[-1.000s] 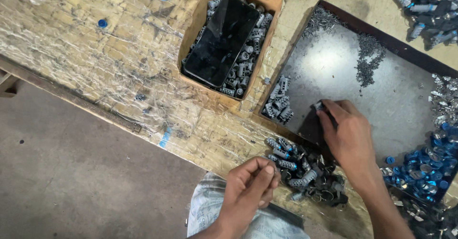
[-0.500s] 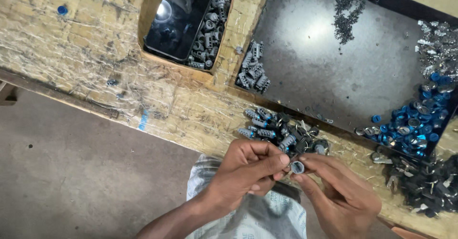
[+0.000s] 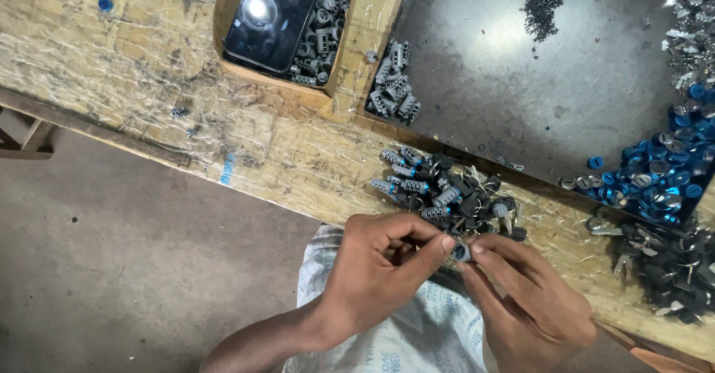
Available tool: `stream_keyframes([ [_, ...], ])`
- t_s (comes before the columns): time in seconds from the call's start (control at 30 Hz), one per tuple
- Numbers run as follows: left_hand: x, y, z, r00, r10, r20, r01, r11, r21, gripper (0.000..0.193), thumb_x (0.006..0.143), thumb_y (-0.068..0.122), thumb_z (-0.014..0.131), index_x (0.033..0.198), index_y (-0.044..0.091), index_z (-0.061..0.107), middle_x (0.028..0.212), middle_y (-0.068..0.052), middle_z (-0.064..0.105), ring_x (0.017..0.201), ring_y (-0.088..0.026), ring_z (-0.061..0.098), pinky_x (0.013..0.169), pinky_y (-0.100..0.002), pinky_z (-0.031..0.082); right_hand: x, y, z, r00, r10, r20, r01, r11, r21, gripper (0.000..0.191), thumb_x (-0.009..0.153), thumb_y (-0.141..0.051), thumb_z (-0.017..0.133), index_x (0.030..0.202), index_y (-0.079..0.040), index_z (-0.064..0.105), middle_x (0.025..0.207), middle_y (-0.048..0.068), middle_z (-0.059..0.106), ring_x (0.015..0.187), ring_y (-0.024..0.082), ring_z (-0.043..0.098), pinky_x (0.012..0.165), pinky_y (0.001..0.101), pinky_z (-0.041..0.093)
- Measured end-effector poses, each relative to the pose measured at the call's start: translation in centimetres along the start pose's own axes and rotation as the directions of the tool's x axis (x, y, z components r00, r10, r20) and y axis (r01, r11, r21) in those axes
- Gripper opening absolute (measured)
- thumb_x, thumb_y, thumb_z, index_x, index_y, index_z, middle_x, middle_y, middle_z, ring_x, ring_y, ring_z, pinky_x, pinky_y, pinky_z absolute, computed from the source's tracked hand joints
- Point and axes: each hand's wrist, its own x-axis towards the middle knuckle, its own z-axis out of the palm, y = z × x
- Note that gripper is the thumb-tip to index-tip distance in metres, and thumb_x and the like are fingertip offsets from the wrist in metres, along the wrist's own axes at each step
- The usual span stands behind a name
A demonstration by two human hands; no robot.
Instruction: The person picks small metal lock parts, keys and blue caps from a metal tray and a cardboard box on the workbench, fits the parts together by hand to assemble padlock components, and places the finished assemblies in piles on the bench, repeating the cycle with new parts.
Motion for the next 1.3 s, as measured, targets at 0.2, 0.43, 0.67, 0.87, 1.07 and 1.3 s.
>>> stream_keyframes([
  [0.2, -0.1, 0.9, -0.9, 0.961, 0.25, 0.117, -0.275, 0.905, 0.326, 0.01, 0.097, 0.006, 0.074, 0.091, -0.001, 0.071, 0.068, -0.003, 0.061, 0.055, -0.008, 0.05, 0.048, -0.024, 0.035, 0.6, 0.0, -0.6, 0.984, -0.166, 0.06, 0.168, 0.985, -0.028, 0.029, 0.078, 0.006, 0.082, 0.105, 0.004, 0.07, 0.101, 0.021, 0.071, 0.091, 0.024, 0.076, 0.078, 0.0294, 0.064],
  [0.43, -0.1, 0.3, 1.7, 0.562, 0.801, 0.208, -0.697, 0.323, 0.64, 0.021, 0.096, 0.005, 0.075, 0.108, -0.011, 0.067, 0.095, -0.021, 0.066, 0.074, -0.026, 0.069, 0.064, -0.032, 0.056, -1.6, 1.2, 0.0, 0.997, -0.082, -0.011, 0.083, 0.996, 0.038, 0.032, 0.077, 0.006, 0.081, 0.107, 0.002, 0.071, 0.103, 0.019, 0.071, 0.095, 0.025, 0.076, 0.079, 0.0307, 0.063],
  [0.67, 1.0, -1.3, 1.7, 0.9, 0.434, 0.035, -0.435, 0.899, 0.039, 0.011, 0.086, 0.002, 0.076, 0.094, 0.0, 0.069, 0.097, -0.017, 0.075, 0.094, -0.028, 0.075, 0.085, -0.039, 0.06, -1.3, 1.9, 0.9, 0.923, -0.369, -0.111, 0.37, 0.929, -0.011, 0.036, 0.084, -0.012, 0.092, 0.104, 0.007, 0.068, 0.086, 0.013, 0.071, 0.077, 0.025, 0.074, 0.07, 0.0329, 0.062],
  [0.87, 0.7, -4.6, 0.5, 0.954, 0.291, -0.07, -0.288, 0.957, 0.038, 0.011, 0.083, -0.003, 0.078, 0.093, 0.001, 0.074, 0.087, -0.014, 0.08, 0.087, -0.022, 0.078, 0.073, -0.034, 0.065, 3.5, 8.1, -4.8, 0.963, 0.09, -0.253, -0.194, 0.885, -0.422, 0.013, 0.091, -0.017, 0.08, 0.099, -0.006, 0.08, 0.083, 0.008, 0.072, 0.057, 0.017, 0.06, 0.053, 0.0318, 0.043],
  [1.07, 0.7, -4.6, 0.6, 0.932, 0.33, -0.15, -0.331, 0.944, 0.02, 0.009, 0.088, 0.0, 0.076, 0.096, 0.0, 0.074, 0.089, -0.014, 0.078, 0.086, -0.02, 0.078, 0.074, -0.033, 0.063, 7.9, 14.3, -5.0, 0.994, 0.052, -0.092, -0.099, 0.76, -0.642, 0.007, 0.096, -0.011, 0.076, 0.101, -0.006, 0.077, 0.094, 0.012, 0.07, 0.085, 0.033, 0.067, 0.074, 0.0421, 0.053],
  [1.3, 0.4, -4.4, 0.5, 0.94, 0.289, -0.179, -0.301, 0.953, -0.043, 0.008, 0.09, -0.002, 0.074, 0.098, -0.002, 0.074, 0.089, -0.015, 0.078, 0.086, -0.021, 0.077, 0.078, -0.032, 0.061, 8.0, 14.9, -3.4, 0.995, -0.042, -0.092, -0.024, 0.781, -0.624, 0.013, 0.097, -0.012, 0.076, 0.108, -0.004, 0.075, 0.096, 0.014, 0.069, 0.088, 0.034, 0.066, 0.075, 0.0429, 0.053],
])
